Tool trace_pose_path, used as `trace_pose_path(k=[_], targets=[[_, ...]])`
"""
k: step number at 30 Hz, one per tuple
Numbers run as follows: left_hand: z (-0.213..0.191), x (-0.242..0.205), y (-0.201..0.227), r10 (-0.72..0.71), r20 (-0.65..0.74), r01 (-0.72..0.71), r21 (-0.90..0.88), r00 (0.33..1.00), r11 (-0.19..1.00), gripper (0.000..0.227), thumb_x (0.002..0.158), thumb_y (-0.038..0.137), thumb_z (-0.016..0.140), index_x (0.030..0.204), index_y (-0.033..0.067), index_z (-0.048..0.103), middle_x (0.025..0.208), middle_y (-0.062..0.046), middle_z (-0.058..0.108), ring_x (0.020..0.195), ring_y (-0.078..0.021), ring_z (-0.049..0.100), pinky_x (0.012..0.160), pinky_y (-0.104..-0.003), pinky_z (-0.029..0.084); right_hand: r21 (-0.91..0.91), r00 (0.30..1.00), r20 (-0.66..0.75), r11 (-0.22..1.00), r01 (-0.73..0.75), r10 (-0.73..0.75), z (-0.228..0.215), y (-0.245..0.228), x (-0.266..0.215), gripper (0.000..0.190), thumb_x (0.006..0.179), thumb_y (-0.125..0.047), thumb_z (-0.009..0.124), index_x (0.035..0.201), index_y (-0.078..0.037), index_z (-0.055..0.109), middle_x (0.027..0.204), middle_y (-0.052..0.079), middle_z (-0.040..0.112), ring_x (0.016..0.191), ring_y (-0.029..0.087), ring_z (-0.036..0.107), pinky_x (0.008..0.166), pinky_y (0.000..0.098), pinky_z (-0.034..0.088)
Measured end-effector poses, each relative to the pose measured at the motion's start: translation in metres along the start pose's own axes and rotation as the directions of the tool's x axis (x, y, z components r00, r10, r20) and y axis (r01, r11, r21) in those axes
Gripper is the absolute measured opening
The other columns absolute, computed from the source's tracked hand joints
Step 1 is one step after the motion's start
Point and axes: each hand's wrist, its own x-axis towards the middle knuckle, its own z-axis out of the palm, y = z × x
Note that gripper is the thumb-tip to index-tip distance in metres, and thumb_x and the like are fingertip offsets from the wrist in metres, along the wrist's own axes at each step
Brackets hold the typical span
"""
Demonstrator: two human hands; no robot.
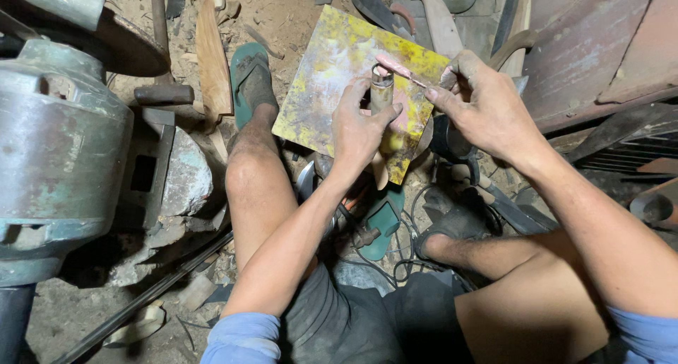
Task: The person sits on the floor and applies pink paint to the top surface of a small wooden object using a small brush. The person repeatedly dips the brush into the paint on a yellow board and carefully coats the object's surface.
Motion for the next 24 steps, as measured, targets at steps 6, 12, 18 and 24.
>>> trace_pose_path(k=[6, 12, 18, 24], targets=[[-0.003, -0.001, 0.001, 0.030, -0.005, -0.030, -0.034, 1.000, 0.999, 0.058, 0.075, 0.021, 0.085, 0.127, 0.0025, 0.066, 0.120, -0.014, 0.070, 0.112, -0.0288, 0.068, 0.098, -0.038, 0.051, 0.033, 0.982, 0.034, 0.983, 0.183, -0.184, 0.000, 0.004, 0.000, 0.044, 0.099, -0.023, 0.071, 0.135, 0.001, 0.059, 0.109, 0.022, 0.072, 0.100, 0.029, 0.069, 0.085, 0.0404, 0.052], [-0.003, 0.000, 0.002, -0.024, 0.000, 0.024, -0.004, 1.000, 1.000, 0.057, 0.073, 0.023, 0.086, 0.123, 0.0028, 0.068, 0.116, -0.014, 0.070, 0.108, -0.0285, 0.070, 0.095, -0.038, 0.052, 0.040, 0.996, 0.085, 0.999, 0.038, -0.041, -0.010, 0.003, 0.000, 0.034, 0.098, -0.022, 0.070, 0.122, 0.000, 0.063, 0.099, 0.017, 0.073, 0.091, 0.024, 0.069, 0.083, 0.0406, 0.053], [-0.003, -0.001, -0.001, 0.004, -0.003, -0.004, 0.022, 1.000, 1.000, 0.057, 0.074, 0.022, 0.087, 0.123, 0.0014, 0.068, 0.120, -0.015, 0.069, 0.114, -0.0308, 0.068, 0.099, -0.038, 0.051, 0.168, 0.991, 0.108, 0.981, -0.094, 0.076, -0.019, -0.004, 0.000, 0.018, 0.102, -0.016, 0.065, 0.107, 0.001, 0.061, 0.084, 0.010, 0.072, 0.071, 0.013, 0.067, 0.063, 0.0315, 0.053], [-0.003, -0.002, -0.002, 0.018, 0.006, -0.018, 0.008, 1.000, 1.000, 0.058, 0.075, 0.020, 0.086, 0.125, -0.0014, 0.065, 0.128, -0.015, 0.068, 0.120, -0.0310, 0.067, 0.104, -0.038, 0.049, 0.386, 0.983, 0.155, 0.909, -0.156, 0.102, -0.012, 0.004, 0.005, 0.012, 0.104, -0.014, 0.061, 0.105, -0.003, 0.059, 0.077, 0.006, 0.067, 0.061, 0.010, 0.060, 0.052, 0.0276, 0.047]])
